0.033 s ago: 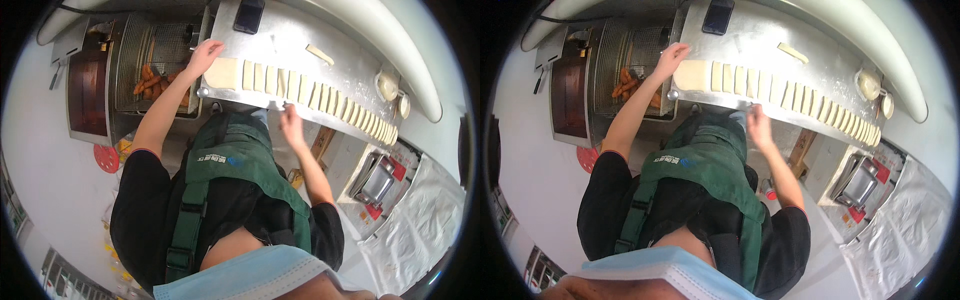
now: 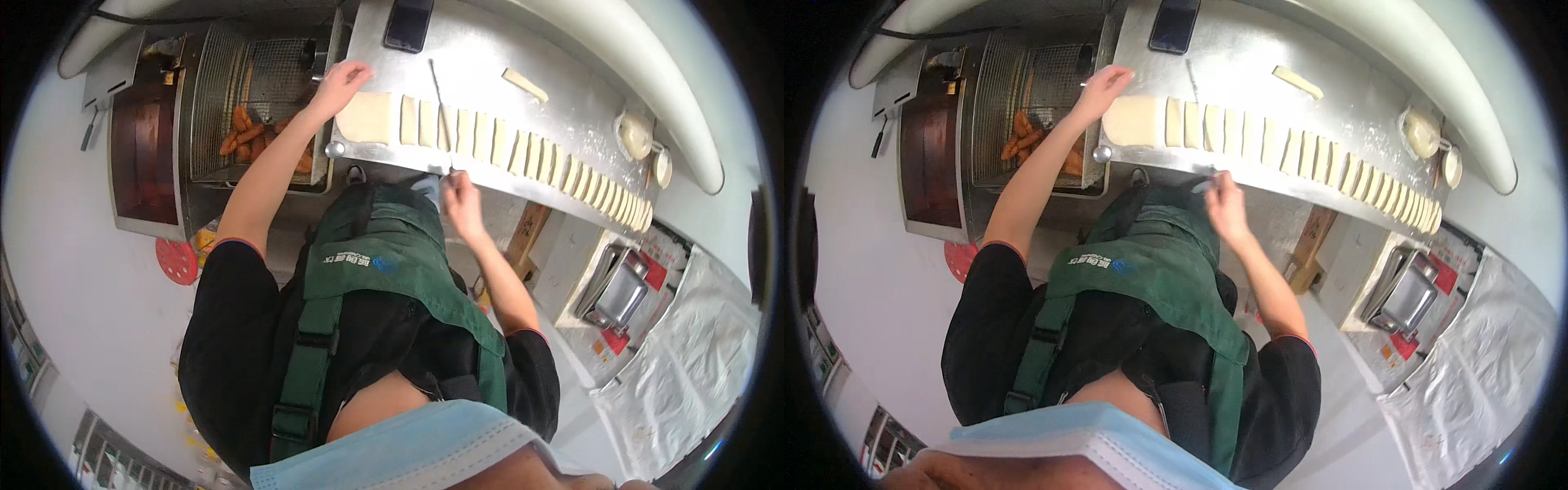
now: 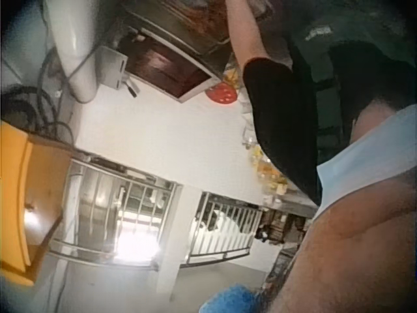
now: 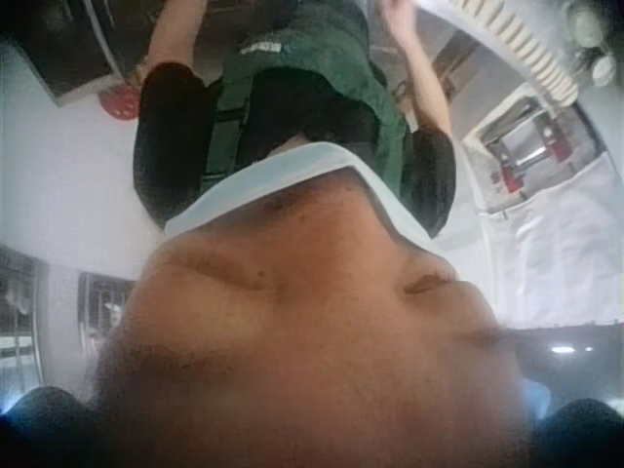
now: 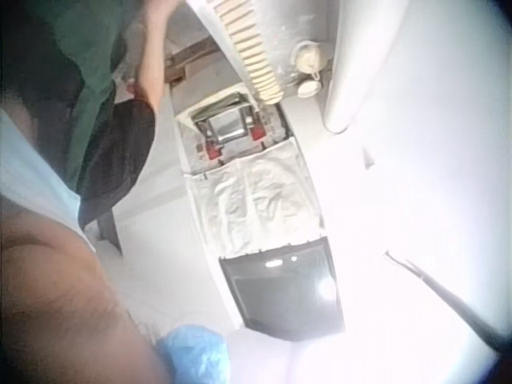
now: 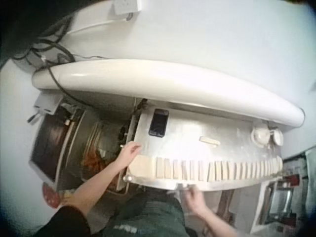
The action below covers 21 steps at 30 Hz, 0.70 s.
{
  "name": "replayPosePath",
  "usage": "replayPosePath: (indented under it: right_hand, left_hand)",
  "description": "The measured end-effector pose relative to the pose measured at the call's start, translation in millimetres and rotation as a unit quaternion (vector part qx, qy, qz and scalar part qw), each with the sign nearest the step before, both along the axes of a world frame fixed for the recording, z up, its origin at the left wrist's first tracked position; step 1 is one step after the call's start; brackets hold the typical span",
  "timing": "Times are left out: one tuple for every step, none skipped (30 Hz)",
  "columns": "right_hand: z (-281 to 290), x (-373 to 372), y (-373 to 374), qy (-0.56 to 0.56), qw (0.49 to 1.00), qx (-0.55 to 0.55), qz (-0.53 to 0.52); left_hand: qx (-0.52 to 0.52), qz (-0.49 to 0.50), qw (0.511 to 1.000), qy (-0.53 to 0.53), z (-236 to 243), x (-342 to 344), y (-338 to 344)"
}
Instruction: The person cuts a strip of dough into smaller pieces with a knife, stretches them by hand, and places them into a deep fryer to cook.
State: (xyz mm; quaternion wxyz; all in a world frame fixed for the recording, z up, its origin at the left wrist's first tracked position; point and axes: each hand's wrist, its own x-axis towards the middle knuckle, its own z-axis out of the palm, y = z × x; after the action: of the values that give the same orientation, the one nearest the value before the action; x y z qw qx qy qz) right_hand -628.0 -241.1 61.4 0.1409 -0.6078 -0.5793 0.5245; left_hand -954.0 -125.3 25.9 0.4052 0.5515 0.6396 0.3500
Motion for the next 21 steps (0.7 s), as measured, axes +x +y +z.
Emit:
replayPosePath:
  right_hand:
    - [-6.2,-23.1,-15.8,-0.003,1.0,0.018,0.0]
    - [-13.7,-42.3,-27.8,-0.006,0.999,0.036,0.003]
    - [-17.8,-62.1,-38.1,-0.002,0.999,0.037,-0.009]
    - [-21.0,-78.5,-46.8,0.001,0.999,0.039,-0.02]
    - [-25.7,-91.1,-55.1,0.009,0.999,0.045,-0.024]
    - [-25.2,-102.5,-60.5,0.004,0.999,0.025,-0.027]
    - [-28.5,-110.0,-65.8,0.002,0.999,0.017,-0.034]
    - [-31.9,-116.0,-70.0,-0.001,0.999,0.01,-0.039]
    - [-32.1,-120.8,-72.0,-0.008,0.999,0.018,-0.039]
    - [-33.0,-124.8,-74.7,-0.017,0.999,0.027,-0.043]
    - [-34.1,-128.0,-77.4,-0.025,0.998,0.037,-0.047]
    - [-35.3,-130.6,-79.6,-0.031,0.997,0.046,-0.049]
    - [-38.2,-131.8,-80.4,-0.038,0.997,0.05,-0.043]
    - [-40.4,-132.7,-81.1,-0.036,0.997,0.056,-0.046]
    - [-39.2,-134.0,-81.2,-0.037,0.996,0.062,-0.049]
    - [-39.1,-135.3,-82.3,-0.037,0.996,0.068,-0.052]
    - [-41.4,-136.9,-85.1,-0.047,0.995,0.065,-0.052]
    - [-44.0,-139.2,-86.0,-0.057,0.995,0.066,-0.053]
    - [-46.4,-140.7,-87.3,-0.067,0.994,0.067,-0.054]
    - [-48.8,-141.4,-88.8,-0.071,0.993,0.072,-0.055]
    - [-50.3,-142.4,-89.7,-0.075,0.993,0.074,-0.055]
  left_hand:
    - [-0.015,-0.014,1.0,-0.011,-4.3,0.6,7.9]
    - [-0.041,-0.048,0.997,0.05,-7.3,-0.8,14.3]
    - [-0.066,-0.079,0.988,0.111,-10.8,-2.9,18.1]
    - [-0.09,-0.109,0.975,0.171,-14.8,-3.9,19.3]
    - [-0.09,-0.106,0.974,0.178,-19.3,-4.1,17.0]
    - [-0.082,-0.115,0.97,0.196,-21.6,-5.2,15.8]
    - [-0.073,-0.124,0.966,0.213,-23.7,-6.4,14.9]
    - [-0.064,-0.132,0.962,0.231,-25.8,-7.3,14.1]
    - [-0.076,-0.14,0.961,0.228,-23.7,-8.3,15.0]
    - [-0.072,-0.142,0.958,0.238,-24.7,-8.0,14.7]
    - [-0.068,-0.144,0.956,0.247,-25.4,-7.0,14.4]
    - [-0.064,-0.144,0.953,0.258,-27.6,-7.9,13.8]
    - [-0.049,-0.142,0.953,0.263,-29.8,-8.0,14.1]
    - [-0.059,-0.146,0.952,0.261,-31.6,-8.9,15.0]
    - [-0.068,-0.151,0.952,0.258,-31.4,-9.3,16.5]
    - [-0.078,-0.156,0.951,0.256,-31.6,-9.3,17.0]
    - [-0.075,-0.159,0.946,0.272,-34.0,-10.4,16.5]
    - [-0.072,-0.161,0.945,0.277,-34.4,-9.6,16.7]
    - [-0.069,-0.162,0.943,0.282,-34.6,-8.7,16.9]
    - [-0.065,-0.164,0.941,0.288,-34.7,-7.7,17.4]
    - [-0.066,-0.164,0.94,0.291,-34.2,-7.0,17.5]
